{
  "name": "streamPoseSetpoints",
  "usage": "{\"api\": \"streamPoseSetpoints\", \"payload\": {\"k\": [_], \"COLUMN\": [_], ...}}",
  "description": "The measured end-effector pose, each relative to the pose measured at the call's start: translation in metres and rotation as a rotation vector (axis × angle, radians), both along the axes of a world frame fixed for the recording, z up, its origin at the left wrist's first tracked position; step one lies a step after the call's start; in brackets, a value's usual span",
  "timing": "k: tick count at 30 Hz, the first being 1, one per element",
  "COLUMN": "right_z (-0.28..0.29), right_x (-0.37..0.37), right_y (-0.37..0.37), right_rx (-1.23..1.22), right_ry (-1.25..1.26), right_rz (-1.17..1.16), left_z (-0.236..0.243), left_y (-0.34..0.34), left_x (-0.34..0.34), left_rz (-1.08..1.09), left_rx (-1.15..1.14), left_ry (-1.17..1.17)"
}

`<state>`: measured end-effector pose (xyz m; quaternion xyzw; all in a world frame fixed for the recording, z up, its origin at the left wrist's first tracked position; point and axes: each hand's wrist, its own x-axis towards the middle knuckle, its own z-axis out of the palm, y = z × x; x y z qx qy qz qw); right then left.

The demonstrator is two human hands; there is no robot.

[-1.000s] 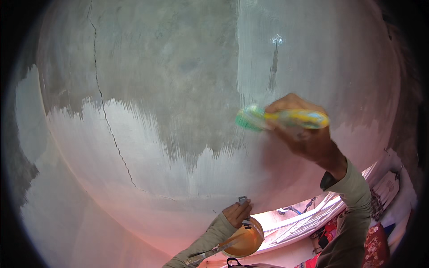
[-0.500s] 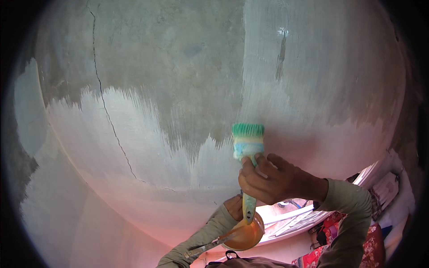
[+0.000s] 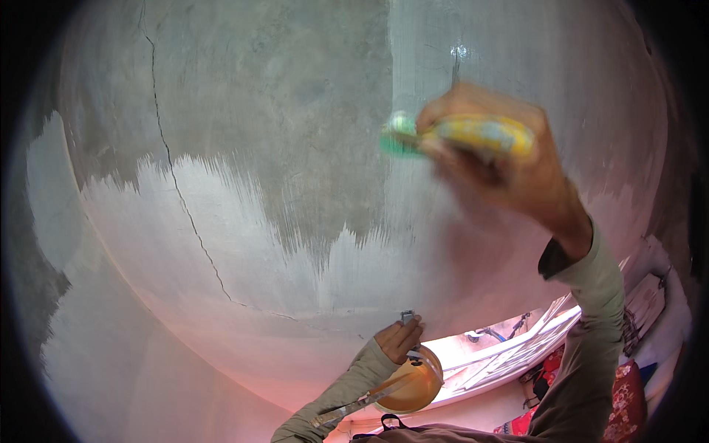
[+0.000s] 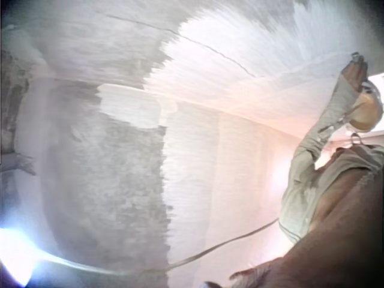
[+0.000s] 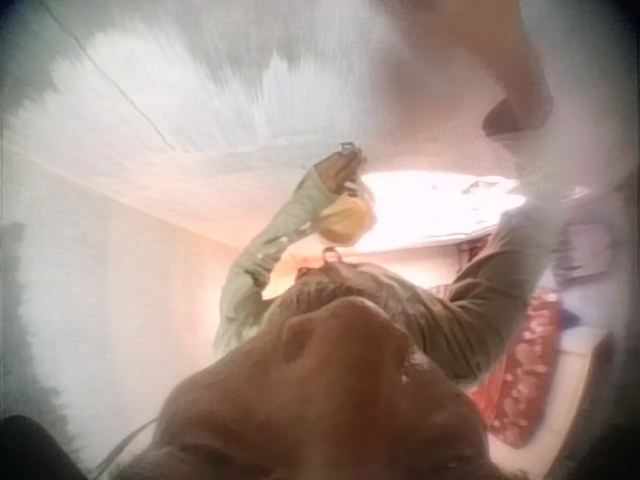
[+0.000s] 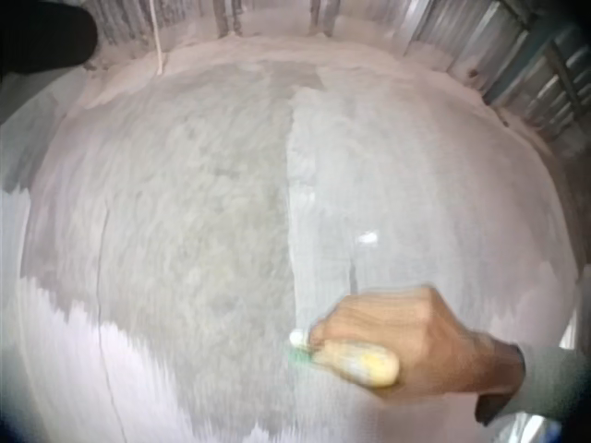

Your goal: The person paints a ceiling with white paint using a brush and a small container. They repeatedly dip the brush into the container and apply paint in vertical strokes across the ceiling surface.

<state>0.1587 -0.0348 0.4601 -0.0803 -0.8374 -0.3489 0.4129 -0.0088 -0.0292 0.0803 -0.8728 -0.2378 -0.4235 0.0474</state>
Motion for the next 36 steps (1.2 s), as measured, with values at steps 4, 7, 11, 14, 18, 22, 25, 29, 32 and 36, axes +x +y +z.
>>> {"api": "streamPoseSetpoints", "payload": {"k": [4,7,11,14,18,22,25,29,32,36], "right_z": [0.045,0.02,-0.06,-0.117,-0.164,-0.176,-0.166,-0.125,-0.083,-0.059], "right_x": [-0.001,-0.001,0.002,0.015,0.019,0.018,0.018,0.02,0.014,0.015], "right_y": [-0.006,-0.008,0.006,-0.017,-0.018,-0.025,-0.029,-0.014,-0.007,-0.015], "right_rx": [0.174,0.359,0.398,0.297,0.23,0.093,-0.123,-0.279,-0.148,0.184], "right_ry": [0.003,-0.015,-0.141,-0.293,-0.363,-0.409,-0.372,-0.166,0.014,0.051], "right_rz": [0.087,-0.053,-0.194,-0.312,-0.309,-0.218,-0.159,-0.151,-0.021,-0.169], "left_z": [0.01,0.009,0.013,-0.041,-0.051,-0.045,-0.044,0.002,0.005,0.015], "left_y": [-0.005,-0.005,-0.004,0.023,0.026,0.024,0.024,0.002,0.001,-0.006], "left_x": [0.0,-0.001,-0.001,0.012,0.014,0.009,0.008,0.006,0.004,0.001], "left_rz": [0.006,-0.001,0.029,-0.05,-0.057,-0.04,-0.029,0.013,0.033,0.041], "left_rx": [-0.004,-0.003,0.069,-0.002,0.06,0.087,0.085,0.057,0.082,0.067], "left_ry": [0.031,0.032,0.016,-0.035,-0.05,-0.04,-0.033,-0.012,-0.008,0.037]}}
